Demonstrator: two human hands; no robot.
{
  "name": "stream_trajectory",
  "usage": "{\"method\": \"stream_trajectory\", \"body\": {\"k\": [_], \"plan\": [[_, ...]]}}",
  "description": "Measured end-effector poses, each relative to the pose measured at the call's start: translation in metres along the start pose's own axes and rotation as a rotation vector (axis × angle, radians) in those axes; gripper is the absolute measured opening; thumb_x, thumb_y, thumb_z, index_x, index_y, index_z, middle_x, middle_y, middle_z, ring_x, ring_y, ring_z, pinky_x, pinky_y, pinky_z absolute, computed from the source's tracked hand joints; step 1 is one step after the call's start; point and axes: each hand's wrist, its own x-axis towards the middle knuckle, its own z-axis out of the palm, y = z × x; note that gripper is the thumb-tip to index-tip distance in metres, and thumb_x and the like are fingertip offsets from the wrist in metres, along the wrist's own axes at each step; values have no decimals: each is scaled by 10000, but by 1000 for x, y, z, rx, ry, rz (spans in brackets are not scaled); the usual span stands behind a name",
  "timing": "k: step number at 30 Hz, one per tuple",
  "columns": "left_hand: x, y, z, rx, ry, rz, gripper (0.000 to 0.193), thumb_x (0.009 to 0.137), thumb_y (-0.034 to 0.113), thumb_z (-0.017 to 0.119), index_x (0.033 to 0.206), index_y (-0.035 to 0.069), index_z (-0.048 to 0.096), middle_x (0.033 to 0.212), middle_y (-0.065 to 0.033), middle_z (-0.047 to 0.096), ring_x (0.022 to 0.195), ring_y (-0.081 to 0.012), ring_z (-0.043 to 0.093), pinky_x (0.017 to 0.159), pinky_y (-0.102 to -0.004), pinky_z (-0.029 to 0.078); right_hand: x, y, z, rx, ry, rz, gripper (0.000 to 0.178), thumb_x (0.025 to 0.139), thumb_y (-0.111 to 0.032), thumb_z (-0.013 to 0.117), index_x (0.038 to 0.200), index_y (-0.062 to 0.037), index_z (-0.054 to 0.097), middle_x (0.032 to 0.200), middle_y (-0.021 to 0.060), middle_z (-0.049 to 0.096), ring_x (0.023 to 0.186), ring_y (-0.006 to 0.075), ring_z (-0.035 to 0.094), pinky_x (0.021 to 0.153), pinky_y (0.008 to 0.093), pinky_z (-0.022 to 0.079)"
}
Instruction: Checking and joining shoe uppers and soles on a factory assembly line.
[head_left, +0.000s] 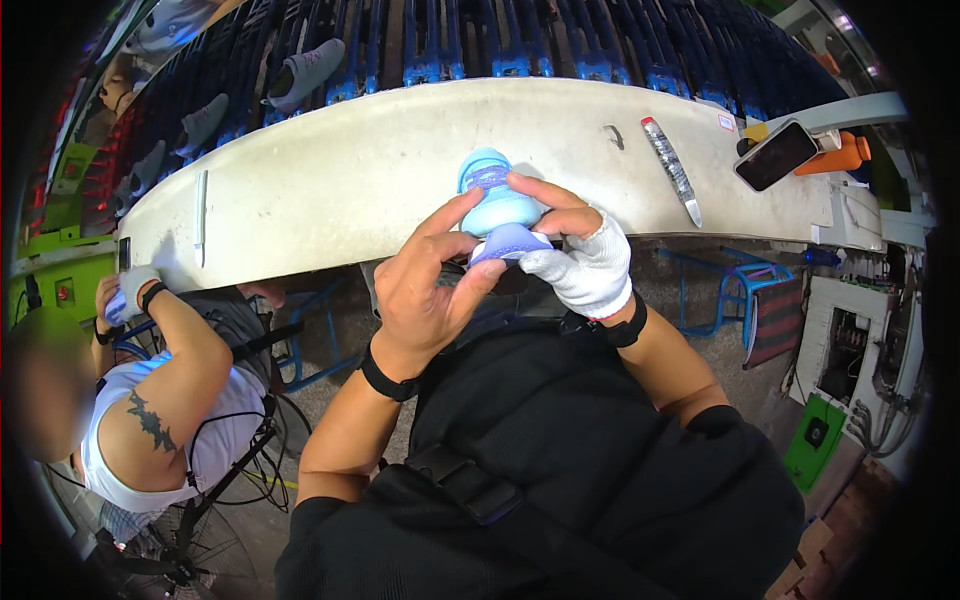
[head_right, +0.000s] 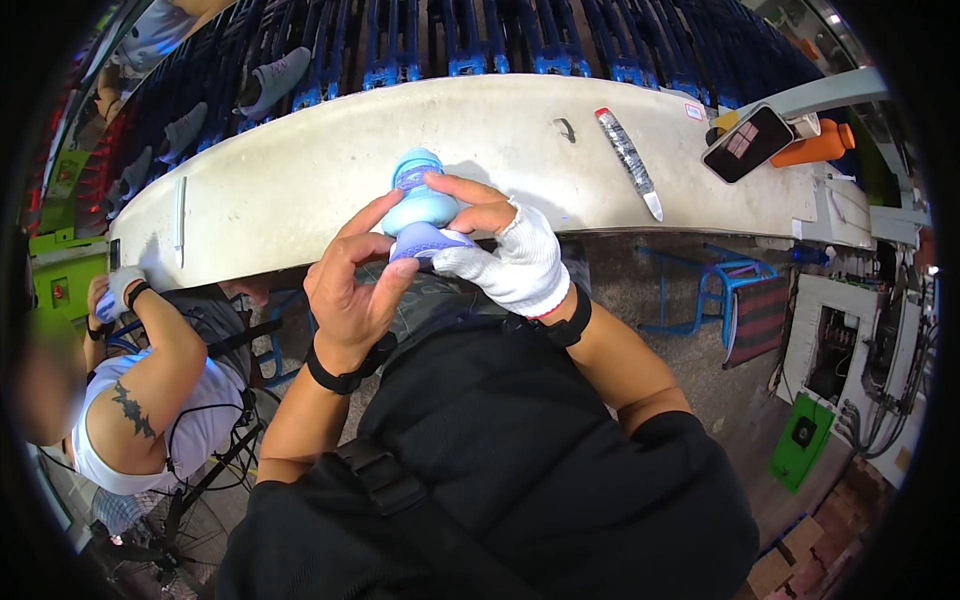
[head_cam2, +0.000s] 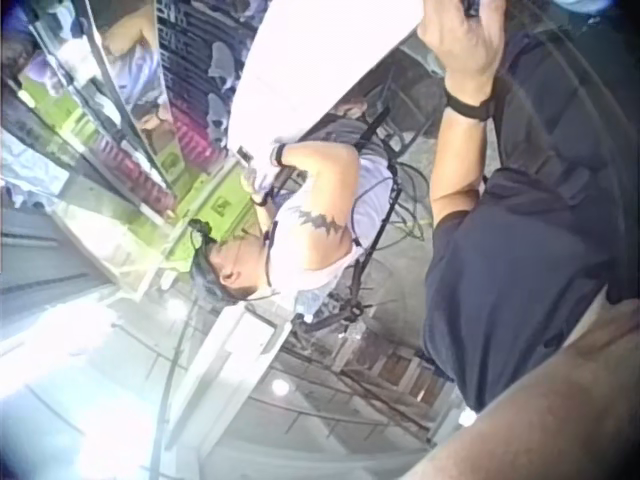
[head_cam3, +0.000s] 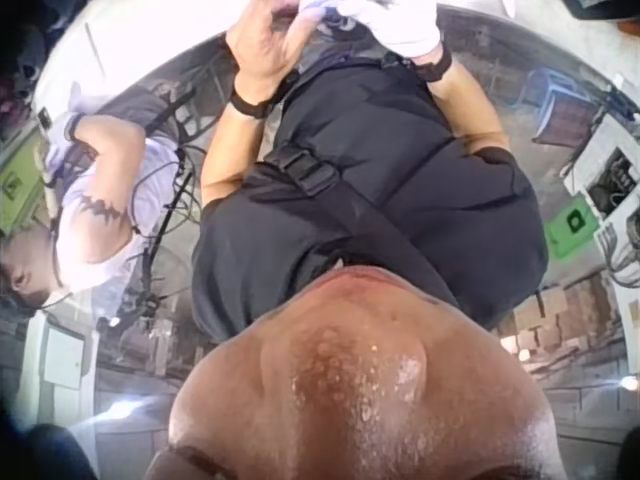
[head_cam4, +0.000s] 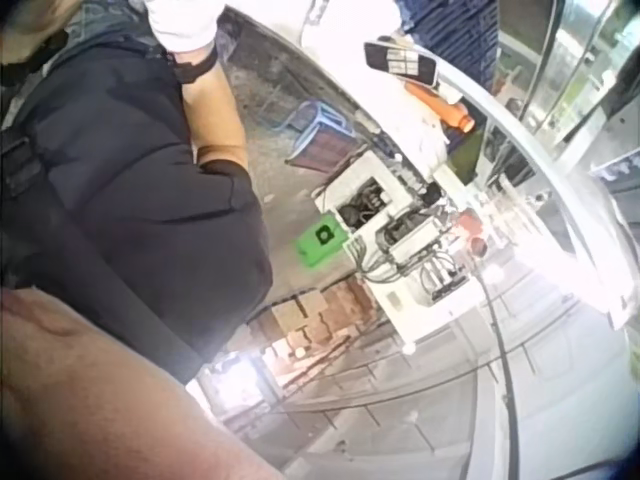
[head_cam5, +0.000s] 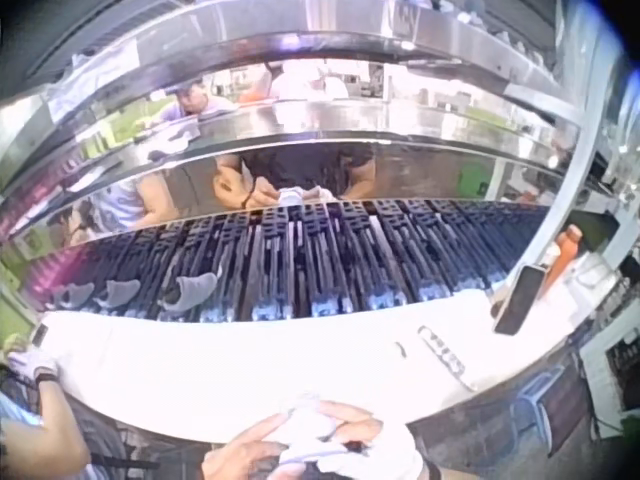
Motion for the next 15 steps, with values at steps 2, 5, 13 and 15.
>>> {"method": "stream_trajectory", "body": {"k": [2, 5, 13, 15], "plan": [[-2, -3, 0, -1, -20, -23, 322, 926, 184, 906, 1019, -9, 665, 1292, -265, 776, 838, -258, 815, 722, -328, 651, 1, 2, -1, -57, -22, -23, 370, 934, -175, 902, 1161, -62, 633, 1466, 275, 689, 1197, 330, 761, 961, 393, 615], [2, -5, -2, 53, -48, 18, 365, 914, 205, 919, 1019, 2, 634, 1278, -252, 785, 842, -256, 816, 720, -325, 650, -1, 6, 1, -32, -6, -37, 393, 906, -136, 922, 1137, -70, 611, 1439, 275, 703, 1235, 373, 759, 960, 415, 631], [-1, -22, 0, 32, 21, 89, 369, 920, 168, 915, 997, 32, 581, 1230, -246, 802, 925, -281, 829, 754, -321, 651, 3, 19, 12, -146, 44, -79, 434, 862, -151, 966, 971, -73, 553, 1337, 231, 759, 1127, 346, 795, 849, 364, 649], [-2, -27, -3, 32, 33, 111, 368, 925, 155, 910, 997, 34, 570, 1225, -250, 803, 957, -288, 833, 766, -320, 651, 9, 19, 15, -258, 27, -94, 440, 862, -168, 968, 931, -81, 543, 1311, 210, 770, 1075, 324, 800, 801, 356, 637]]}}
